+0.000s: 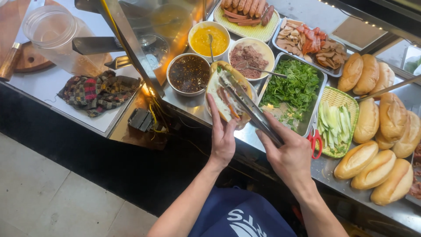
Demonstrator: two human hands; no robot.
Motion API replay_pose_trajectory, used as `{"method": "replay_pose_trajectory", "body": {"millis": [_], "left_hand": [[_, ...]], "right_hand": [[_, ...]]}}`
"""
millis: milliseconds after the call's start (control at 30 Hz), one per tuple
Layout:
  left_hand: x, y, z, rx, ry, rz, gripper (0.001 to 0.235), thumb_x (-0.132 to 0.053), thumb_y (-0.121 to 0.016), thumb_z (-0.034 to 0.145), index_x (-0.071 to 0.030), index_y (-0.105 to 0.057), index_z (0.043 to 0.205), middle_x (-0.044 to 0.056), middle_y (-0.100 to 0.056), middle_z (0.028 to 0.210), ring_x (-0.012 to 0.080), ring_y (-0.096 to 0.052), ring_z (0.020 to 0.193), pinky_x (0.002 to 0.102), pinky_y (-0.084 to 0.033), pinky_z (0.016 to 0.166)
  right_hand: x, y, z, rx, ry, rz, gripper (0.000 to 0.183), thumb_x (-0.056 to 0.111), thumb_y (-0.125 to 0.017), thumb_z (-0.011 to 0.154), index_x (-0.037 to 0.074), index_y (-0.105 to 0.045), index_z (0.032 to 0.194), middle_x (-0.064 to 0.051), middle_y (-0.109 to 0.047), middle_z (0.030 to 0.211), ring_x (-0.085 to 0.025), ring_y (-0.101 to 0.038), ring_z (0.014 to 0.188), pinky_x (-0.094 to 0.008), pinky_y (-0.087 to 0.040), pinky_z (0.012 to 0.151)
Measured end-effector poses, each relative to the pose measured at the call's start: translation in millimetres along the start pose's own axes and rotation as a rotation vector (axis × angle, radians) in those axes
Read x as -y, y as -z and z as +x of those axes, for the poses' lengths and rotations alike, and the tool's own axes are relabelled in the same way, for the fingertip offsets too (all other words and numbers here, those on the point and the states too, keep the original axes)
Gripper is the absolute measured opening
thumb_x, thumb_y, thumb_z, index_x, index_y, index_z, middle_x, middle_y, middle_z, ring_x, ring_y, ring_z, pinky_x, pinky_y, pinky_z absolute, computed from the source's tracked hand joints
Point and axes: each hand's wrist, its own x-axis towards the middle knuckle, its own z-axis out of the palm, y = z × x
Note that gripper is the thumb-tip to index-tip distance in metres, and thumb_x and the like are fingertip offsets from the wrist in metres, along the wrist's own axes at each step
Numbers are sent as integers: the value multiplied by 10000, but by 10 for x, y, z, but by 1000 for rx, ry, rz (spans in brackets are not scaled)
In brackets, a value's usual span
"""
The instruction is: The person assembles sandwiches by slicing baguettes and filling them with various ingredients. They use tongs to add sliced meats, vegetables, and sauces to the bread, then place the completed sandwiches into a toaster.
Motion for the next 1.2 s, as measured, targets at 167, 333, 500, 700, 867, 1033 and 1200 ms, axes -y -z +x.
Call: {"method": "replay_pose_trajectory", "body": {"millis": [167, 333, 500, 700, 867, 1033, 1200], "left_hand": [[-6, 165, 66, -39, -4, -77, 873, 11, -438, 958, -161, 112, 1614, 193, 218, 1657, 354, 156, 1526, 513, -13, 1242], [2, 372, 75, -64, 29, -222, 887, 44, -406, 956, -267, 99, 1616, 129, 229, 1665, 362, 107, 1527, 561, -227, 1196], [56, 676, -6, -81, 65, -188, 893, 46, -425, 948, -299, 54, 1618, 121, 187, 1675, 368, 21, 1532, 555, -321, 1169], [-182, 1016, -121, -140, 101, -167, 889, 35, -403, 949, -332, 70, 1606, 131, 195, 1671, 410, 11, 1526, 629, -317, 1143], [-223, 1156, -171, -164, 102, -200, 894, 41, -410, 948, -313, 78, 1607, 136, 201, 1666, 399, 28, 1522, 627, -318, 1131], [-239, 1349, -157, -165, 118, -217, 900, 43, -420, 946, -299, 88, 1606, 143, 188, 1668, 388, 19, 1521, 619, -322, 1127], [-116, 1492, -81, -112, 139, -252, 889, 36, -410, 952, -304, 87, 1607, 135, 185, 1669, 388, -14, 1525, 622, -329, 1128]], "right_hand": [[-338, 227, -9, -59, -54, 59, 510, 263, -832, 886, 191, -710, 1376, -223, -733, 1159, -386, -704, 1036, -445, -562, 715], [-1776, -306, -98, -38, -233, -280, 540, 497, -811, 880, 206, -738, 1328, -178, -762, 1059, -413, -718, 971, -519, -577, 802], [-2377, -688, 57, -91, -69, -670, 505, 570, -809, 833, 236, -789, 1211, -63, -721, 1118, -367, -665, 1027, -519, -531, 848], [-966, -1012, 469, 245, -97, 285, 662, 240, -854, 852, 25, -610, 1429, -237, -732, 1046, -323, -712, 958, -370, -571, 844], [-551, -1856, 926, 271, -304, 794, 571, 246, -854, 881, 12, -615, 1345, -129, -714, 888, -140, -684, 794, -189, -571, 665], [-55, -1514, 1163, 188, 156, 439, 246, 198, -820, 962, 130, -778, 1195, -111, -773, 957, -120, -724, 859, -235, -584, 692], [-138, -1292, 1390, 172, 287, 437, 172, 96, -735, 1040, 62, -764, 1207, -184, -753, 971, -209, -737, 845, -303, -613, 714]]}}
